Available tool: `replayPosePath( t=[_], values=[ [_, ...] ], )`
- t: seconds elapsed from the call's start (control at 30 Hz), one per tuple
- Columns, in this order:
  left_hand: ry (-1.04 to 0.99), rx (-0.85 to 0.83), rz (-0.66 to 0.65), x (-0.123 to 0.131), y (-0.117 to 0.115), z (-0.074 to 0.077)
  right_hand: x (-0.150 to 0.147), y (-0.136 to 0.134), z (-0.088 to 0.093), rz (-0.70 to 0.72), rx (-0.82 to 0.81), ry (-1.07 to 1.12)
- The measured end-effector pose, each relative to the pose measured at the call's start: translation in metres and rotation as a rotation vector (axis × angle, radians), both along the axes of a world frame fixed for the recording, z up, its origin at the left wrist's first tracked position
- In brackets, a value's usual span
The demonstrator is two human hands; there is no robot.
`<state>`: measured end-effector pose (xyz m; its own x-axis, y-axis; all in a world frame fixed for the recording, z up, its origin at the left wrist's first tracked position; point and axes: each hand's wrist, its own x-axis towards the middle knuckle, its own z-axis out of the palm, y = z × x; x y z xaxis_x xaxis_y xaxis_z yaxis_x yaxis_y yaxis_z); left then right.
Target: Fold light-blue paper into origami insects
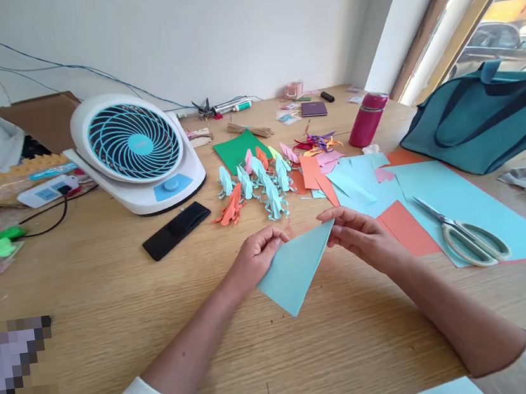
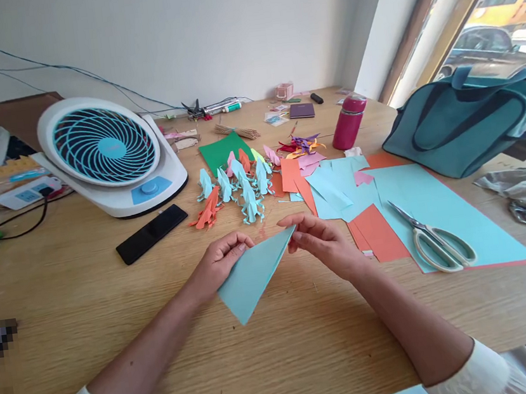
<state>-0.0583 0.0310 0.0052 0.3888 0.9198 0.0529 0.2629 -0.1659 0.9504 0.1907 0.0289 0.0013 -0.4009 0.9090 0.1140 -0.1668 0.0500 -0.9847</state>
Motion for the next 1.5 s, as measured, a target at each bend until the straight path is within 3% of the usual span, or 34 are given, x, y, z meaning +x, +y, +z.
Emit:
replayPosePath(
  t=[0.1, 0.2, 0.33, 0.47, 0.63, 0.8, 0.97, 1.07, 1.13, 1.23, 1.3, 1.33, 1.4, 1.5],
  values=[
    [-0.187, -0.407, -0.078, 0.003, -0.004, 0.010, -0.002, -0.003, 0.001, 0.026, 0.073, 0.004],
    [-0.314, -0.750, -0.204, 0.004, -0.010, 0.013, -0.006, -0.005, 0.004, -0.042, 0.125, 0.001],
    [-0.472, -0.879, -0.333, -0.001, -0.011, 0.009, -0.011, -0.006, 0.008, -0.166, 0.047, 0.002],
    [-0.558, -0.949, -0.391, -0.012, -0.005, 0.004, -0.014, -0.007, 0.009, -0.187, -0.075, 0.016],
    [-0.458, -0.821, -0.302, -0.010, -0.002, 0.001, -0.018, -0.007, 0.009, -0.163, -0.267, 0.139],
    [-0.196, -0.349, -0.154, 0.008, -0.009, 0.000, -0.023, -0.011, 0.008, -0.216, -0.378, 0.271],
    [-0.209, -0.135, 0.019, 0.022, -0.025, -0.002, -0.041, -0.017, 0.001, -0.173, -0.314, 0.229],
    [-0.268, -0.119, 0.107, 0.028, -0.029, -0.001, -0.042, -0.020, 0.007, -0.109, -0.143, 0.003],
    [-0.351, -0.125, 0.155, 0.030, -0.029, 0.001, -0.019, -0.023, 0.012, -0.178, 0.092, -0.294],
    [-0.498, -0.224, 0.152, 0.032, -0.028, 0.005, 0.055, -0.033, 0.005, -0.620, 0.564, -0.848],
    [-0.578, -0.308, 0.129, 0.033, -0.028, 0.010, 0.118, -0.045, -0.009, -0.832, 0.629, -1.197],
    [-0.611, -0.342, 0.123, 0.033, -0.028, 0.012, 0.147, -0.051, -0.017, -0.877, 0.631, -1.316],
    [-0.660, -0.386, 0.124, 0.035, -0.030, 0.016, 0.193, -0.060, -0.031, -0.835, 0.671, -1.450],
    [-0.712, -0.449, 0.124, 0.037, -0.033, 0.019, 0.224, -0.066, -0.039, -0.826, 0.712, -1.381]
  ],
)
